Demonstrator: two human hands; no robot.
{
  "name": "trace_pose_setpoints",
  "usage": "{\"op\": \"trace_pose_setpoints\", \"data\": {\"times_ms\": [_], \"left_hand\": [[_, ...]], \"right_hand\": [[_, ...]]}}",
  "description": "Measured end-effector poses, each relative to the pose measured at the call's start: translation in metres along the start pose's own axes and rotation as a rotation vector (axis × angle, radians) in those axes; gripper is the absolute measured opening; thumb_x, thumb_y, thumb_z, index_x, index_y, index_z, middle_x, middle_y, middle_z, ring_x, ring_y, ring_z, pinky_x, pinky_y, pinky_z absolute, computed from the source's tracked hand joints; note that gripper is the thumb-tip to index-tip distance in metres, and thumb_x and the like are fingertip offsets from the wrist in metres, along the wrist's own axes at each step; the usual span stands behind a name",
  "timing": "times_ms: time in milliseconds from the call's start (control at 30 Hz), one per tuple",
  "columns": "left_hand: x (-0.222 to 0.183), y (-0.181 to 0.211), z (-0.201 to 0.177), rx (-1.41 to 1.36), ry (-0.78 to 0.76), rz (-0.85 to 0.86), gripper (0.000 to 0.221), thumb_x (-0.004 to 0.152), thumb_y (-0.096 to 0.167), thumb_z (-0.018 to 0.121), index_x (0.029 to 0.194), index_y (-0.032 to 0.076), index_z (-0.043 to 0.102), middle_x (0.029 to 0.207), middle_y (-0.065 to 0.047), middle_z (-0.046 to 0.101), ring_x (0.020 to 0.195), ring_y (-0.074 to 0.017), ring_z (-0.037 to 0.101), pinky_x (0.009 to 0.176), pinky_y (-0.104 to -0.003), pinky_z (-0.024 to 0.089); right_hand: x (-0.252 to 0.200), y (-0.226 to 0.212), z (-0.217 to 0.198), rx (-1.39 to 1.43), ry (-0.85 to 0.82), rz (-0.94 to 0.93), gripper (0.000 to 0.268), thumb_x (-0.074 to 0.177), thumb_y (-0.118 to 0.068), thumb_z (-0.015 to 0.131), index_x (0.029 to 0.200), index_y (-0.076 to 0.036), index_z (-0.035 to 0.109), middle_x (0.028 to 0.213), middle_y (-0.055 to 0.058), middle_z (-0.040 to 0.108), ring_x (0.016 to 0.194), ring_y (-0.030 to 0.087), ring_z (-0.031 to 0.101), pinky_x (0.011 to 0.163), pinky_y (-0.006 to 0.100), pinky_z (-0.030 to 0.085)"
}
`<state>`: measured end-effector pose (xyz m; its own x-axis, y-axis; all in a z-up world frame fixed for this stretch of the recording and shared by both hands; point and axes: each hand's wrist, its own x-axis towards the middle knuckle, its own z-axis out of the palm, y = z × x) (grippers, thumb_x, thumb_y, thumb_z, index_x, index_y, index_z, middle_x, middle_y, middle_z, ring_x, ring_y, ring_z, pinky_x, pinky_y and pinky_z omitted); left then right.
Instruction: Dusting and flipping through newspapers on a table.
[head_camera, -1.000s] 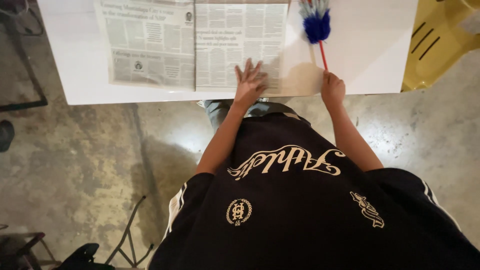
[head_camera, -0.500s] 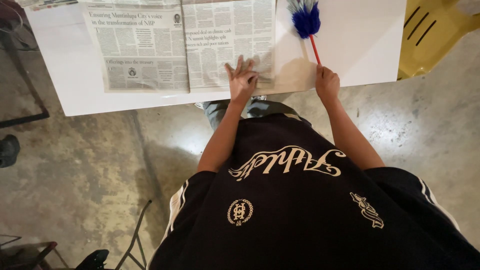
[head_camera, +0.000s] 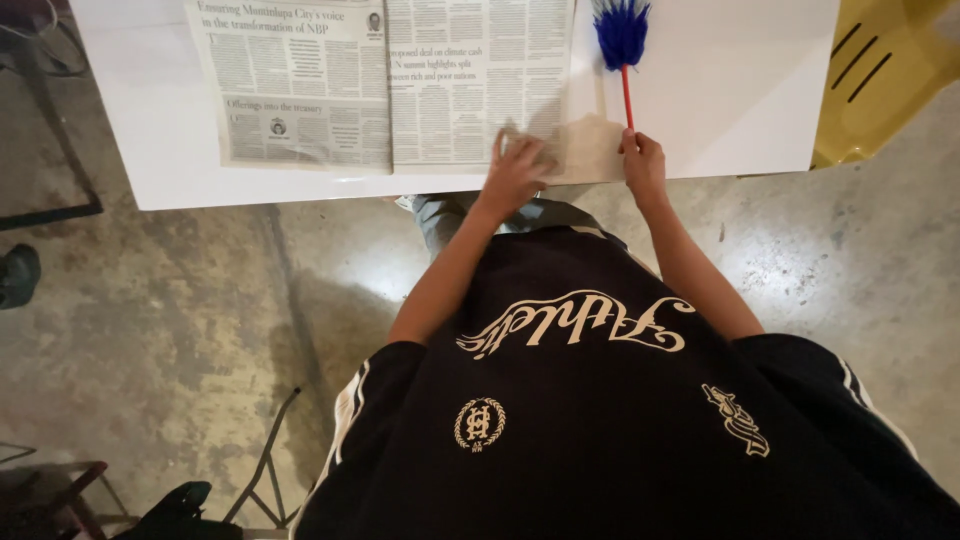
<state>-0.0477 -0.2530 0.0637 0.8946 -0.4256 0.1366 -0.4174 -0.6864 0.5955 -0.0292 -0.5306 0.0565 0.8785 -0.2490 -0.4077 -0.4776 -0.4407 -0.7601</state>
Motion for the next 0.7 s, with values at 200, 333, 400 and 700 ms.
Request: {"op": "trace_pose_setpoints", "data": {"times_ms": [200,333,400,700], "left_hand": [[-0.011,-0.008,0.019,0.147,-0.015,0.064,0.035,0.074,0.03,0.084,0.109,0.023,0.08,0.13,-0.001,0.062,0.127,-0.0238,0.052,0.118,-0.062,0.025],[-0.009,-0.004,0.011,0.13,-0.045,0.099,0.024,0.079,0.027,0.081,0.103,0.023,0.08,0.123,0.003,0.063,0.121,-0.022,0.057,0.114,-0.058,0.032],[-0.012,-0.007,0.015,0.118,-0.053,0.104,0.02,0.081,0.026,0.08,0.101,0.024,0.079,0.121,0.004,0.064,0.119,-0.0216,0.058,0.113,-0.055,0.034],[0.007,-0.027,0.01,-0.083,0.143,0.045,0.031,0.092,0.007,0.065,0.122,0.012,0.071,0.118,-0.01,0.07,0.107,-0.0309,0.067,0.095,-0.046,0.053]], "right_hand": [[0.006,0.006,0.002,-0.085,0.005,-0.001,0.052,0.108,-0.046,0.053,0.082,-0.003,0.067,0.061,0.004,0.053,0.057,0.012,0.049,0.054,0.035,0.039],[0.004,0.002,-0.001,-0.108,0.019,-0.055,0.053,0.108,-0.045,0.052,0.083,-0.002,0.068,0.065,0.004,0.056,0.061,0.014,0.05,0.058,0.037,0.041],[0.003,0.001,-0.001,-0.099,0.007,-0.015,0.053,0.108,-0.046,0.052,0.083,-0.002,0.068,0.066,0.004,0.056,0.062,0.015,0.05,0.059,0.037,0.042],[-0.004,-0.006,0.0,0.115,-0.034,0.02,0.05,0.111,-0.041,0.051,0.078,-0.005,0.061,0.057,-0.003,0.043,0.049,0.007,0.039,0.047,0.031,0.032]]}}
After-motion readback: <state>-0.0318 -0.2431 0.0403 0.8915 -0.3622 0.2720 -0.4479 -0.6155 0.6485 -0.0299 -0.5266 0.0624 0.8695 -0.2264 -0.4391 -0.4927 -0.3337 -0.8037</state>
